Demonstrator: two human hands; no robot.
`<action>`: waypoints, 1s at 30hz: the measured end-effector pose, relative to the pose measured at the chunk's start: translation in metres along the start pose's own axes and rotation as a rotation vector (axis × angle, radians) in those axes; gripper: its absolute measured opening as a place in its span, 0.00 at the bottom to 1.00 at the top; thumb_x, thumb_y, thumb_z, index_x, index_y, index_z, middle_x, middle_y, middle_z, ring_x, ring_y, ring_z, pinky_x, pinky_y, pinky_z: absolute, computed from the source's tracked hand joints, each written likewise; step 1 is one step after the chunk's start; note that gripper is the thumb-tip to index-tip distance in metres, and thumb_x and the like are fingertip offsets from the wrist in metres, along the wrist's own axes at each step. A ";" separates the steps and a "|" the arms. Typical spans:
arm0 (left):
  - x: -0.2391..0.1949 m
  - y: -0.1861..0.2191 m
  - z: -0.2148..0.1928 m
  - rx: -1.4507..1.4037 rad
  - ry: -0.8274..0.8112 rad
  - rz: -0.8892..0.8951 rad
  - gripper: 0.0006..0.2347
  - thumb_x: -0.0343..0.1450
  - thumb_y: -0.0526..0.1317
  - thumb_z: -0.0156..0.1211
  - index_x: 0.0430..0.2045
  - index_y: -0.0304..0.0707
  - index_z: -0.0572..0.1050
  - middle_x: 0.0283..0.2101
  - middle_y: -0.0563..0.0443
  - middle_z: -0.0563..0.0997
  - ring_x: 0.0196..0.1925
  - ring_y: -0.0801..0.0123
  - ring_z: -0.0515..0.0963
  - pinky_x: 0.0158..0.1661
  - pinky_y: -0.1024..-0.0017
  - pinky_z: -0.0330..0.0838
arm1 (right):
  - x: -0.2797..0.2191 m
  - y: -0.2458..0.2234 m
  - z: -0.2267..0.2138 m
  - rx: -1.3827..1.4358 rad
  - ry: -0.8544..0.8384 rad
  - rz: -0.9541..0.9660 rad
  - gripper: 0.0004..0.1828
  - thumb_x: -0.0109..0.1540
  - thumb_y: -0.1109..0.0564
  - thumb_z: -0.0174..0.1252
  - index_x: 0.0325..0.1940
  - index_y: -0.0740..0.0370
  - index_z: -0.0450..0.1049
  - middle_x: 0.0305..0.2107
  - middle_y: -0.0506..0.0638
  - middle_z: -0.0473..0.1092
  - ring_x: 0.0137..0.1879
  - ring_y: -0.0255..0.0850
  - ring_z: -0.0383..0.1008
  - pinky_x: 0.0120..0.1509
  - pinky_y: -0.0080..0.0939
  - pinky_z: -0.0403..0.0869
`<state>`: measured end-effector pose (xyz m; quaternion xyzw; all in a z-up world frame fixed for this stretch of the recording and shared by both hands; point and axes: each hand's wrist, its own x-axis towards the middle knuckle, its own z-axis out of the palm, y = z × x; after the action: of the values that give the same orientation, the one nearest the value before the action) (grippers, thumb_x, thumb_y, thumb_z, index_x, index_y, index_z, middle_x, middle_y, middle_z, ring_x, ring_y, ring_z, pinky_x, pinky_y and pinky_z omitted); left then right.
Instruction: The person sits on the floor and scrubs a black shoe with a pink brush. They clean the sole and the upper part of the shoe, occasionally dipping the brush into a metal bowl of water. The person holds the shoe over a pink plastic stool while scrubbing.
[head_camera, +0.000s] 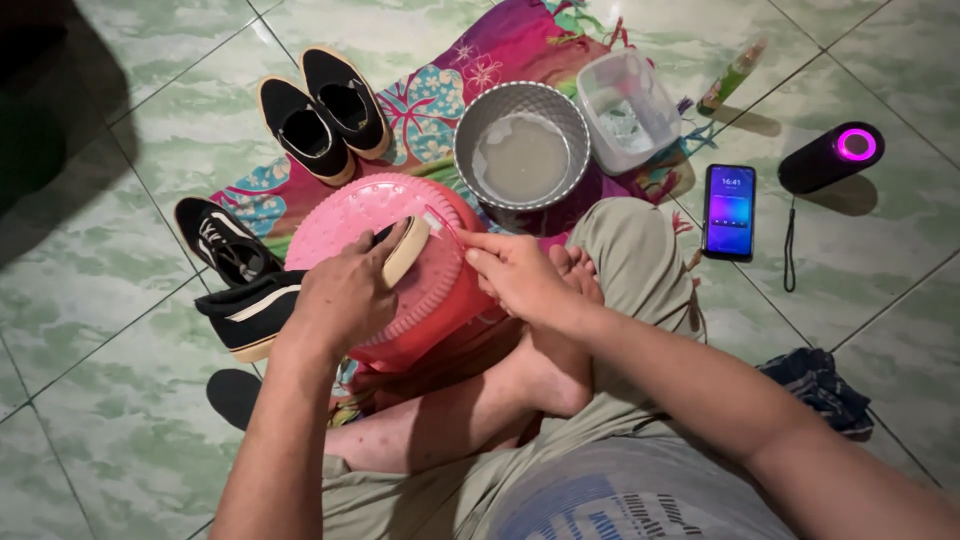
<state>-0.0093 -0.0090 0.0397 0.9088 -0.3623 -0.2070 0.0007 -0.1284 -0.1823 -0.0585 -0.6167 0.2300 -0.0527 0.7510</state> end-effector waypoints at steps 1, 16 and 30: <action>0.001 0.001 0.000 0.002 0.000 -0.002 0.36 0.62 0.41 0.54 0.72 0.61 0.59 0.66 0.32 0.70 0.63 0.37 0.74 0.58 0.47 0.71 | -0.007 -0.001 -0.003 0.003 -0.002 -0.001 0.20 0.67 0.60 0.51 0.63 0.61 0.74 0.07 0.54 0.62 0.06 0.36 0.57 0.07 0.30 0.58; 0.007 -0.003 0.006 0.025 -0.045 -0.013 0.38 0.62 0.42 0.54 0.73 0.64 0.56 0.68 0.34 0.68 0.66 0.37 0.71 0.60 0.47 0.70 | 0.049 0.011 -0.007 -0.008 -0.166 0.017 0.20 0.65 0.60 0.52 0.61 0.63 0.75 0.08 0.56 0.62 0.07 0.38 0.59 0.07 0.33 0.56; 0.002 0.002 -0.004 0.008 -0.057 -0.030 0.37 0.62 0.42 0.54 0.73 0.62 0.56 0.68 0.33 0.67 0.66 0.39 0.72 0.61 0.47 0.69 | 0.062 0.009 -0.001 -0.038 -0.202 0.019 0.21 0.65 0.59 0.54 0.62 0.61 0.74 0.08 0.56 0.63 0.08 0.39 0.60 0.07 0.34 0.56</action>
<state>-0.0074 -0.0123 0.0428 0.9078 -0.3493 -0.2314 -0.0166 -0.0755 -0.2033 -0.0841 -0.6307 0.1599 0.0212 0.7591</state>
